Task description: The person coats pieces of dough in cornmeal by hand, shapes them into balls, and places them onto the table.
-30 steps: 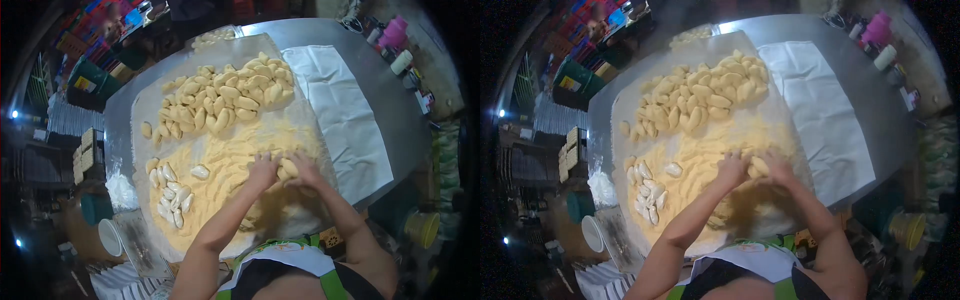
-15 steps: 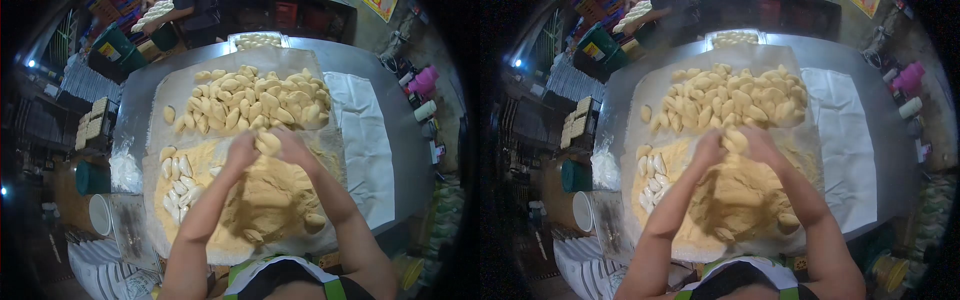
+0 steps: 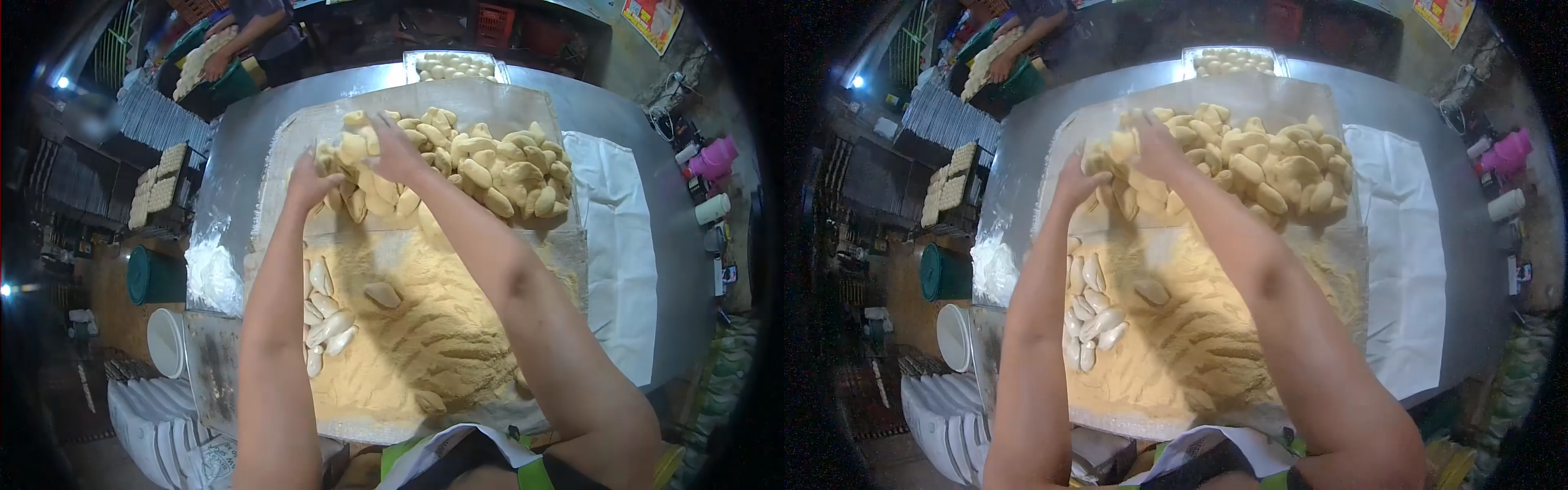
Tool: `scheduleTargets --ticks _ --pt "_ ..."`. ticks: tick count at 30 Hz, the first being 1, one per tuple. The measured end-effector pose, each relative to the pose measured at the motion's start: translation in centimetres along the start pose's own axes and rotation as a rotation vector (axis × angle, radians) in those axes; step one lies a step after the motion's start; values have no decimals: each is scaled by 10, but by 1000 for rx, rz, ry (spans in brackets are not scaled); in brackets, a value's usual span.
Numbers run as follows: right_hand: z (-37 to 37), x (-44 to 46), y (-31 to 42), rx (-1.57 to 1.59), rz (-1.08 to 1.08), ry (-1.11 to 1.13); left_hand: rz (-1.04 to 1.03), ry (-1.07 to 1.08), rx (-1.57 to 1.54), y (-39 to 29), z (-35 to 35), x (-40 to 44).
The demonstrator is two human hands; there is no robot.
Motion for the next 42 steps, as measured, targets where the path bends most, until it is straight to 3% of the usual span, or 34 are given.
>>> scheduleTargets --ticks 2,3,5,6,7,10,11,14,16,18,20,23,25,27,29,31,32,35,37,39,41,42 --pt "39 -47 10 133 -14 -56 -2 46 -78 -6 -7 -26" --pt "47 -82 2 189 -120 85 44 130 -117 -11 -13 -49" --pt "69 -174 -23 60 -113 231 -45 303 -22 -22 -33 -110" --pt "90 -226 -28 -10 -67 201 -82 451 -62 -49 -39 -141" --pt "113 -269 -30 118 -177 250 -121 600 -101 -75 -42 -170" --pt "168 -377 -15 -9 -351 348 -305 689 -52 -67 -86 -239" --pt "181 -403 1 -42 -355 394 -310 714 -59 -63 -99 -255" --pt "188 -466 24 -157 -385 496 -228 475 167 -57 -97 -264" --pt "183 -490 28 -219 -378 533 -166 488 229 -60 -91 -266" --pt "175 -512 13 -191 -541 507 -4 517 339 -54 -82 -270" --pt "171 -512 8 -175 -608 487 16 445 338 -59 -63 -280" --pt "182 -469 16 87 -620 100 66 321 321 -58 -40 -318" --pt "171 -457 12 7 -542 163 -62 357 433 -63 -44 -351" --pt "148 -443 1 -151 -403 282 -55 339 315 -57 -45 -373" --pt "141 -409 -21 -131 -307 124 -58 314 90 -51 -45 -381" --pt "146 -337 -14 -135 -279 16 3 347 100 -50 -40 -385" --pt "146 -294 -12 -51 -380 92 52 375 108 -51 -36 -383" --pt "122 -214 -11 142 -415 38 153 396 106 -44 -27 -383" --pt "142 -179 42 116 -303 -269 209 417 95 -31 -22 -387" --pt "105 -186 73 -133 -237 116 323 392 65 -9 -16 -399" --pt "45 -251 96 -68 -155 547 503 328 4 17 -14 -410" --pt "25 -296 108 -73 -183 643 506 335 -6 17 -8 -409"
Point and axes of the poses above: each hand's wrist, its own x-axis towards the middle knuckle, its own z-axis out of the back of the hand, y = z × x, the point moved 8 cm from there along x, towards the middle knuckle, and after that the axes turned 2 degrees about x, right-handed, at the moved point
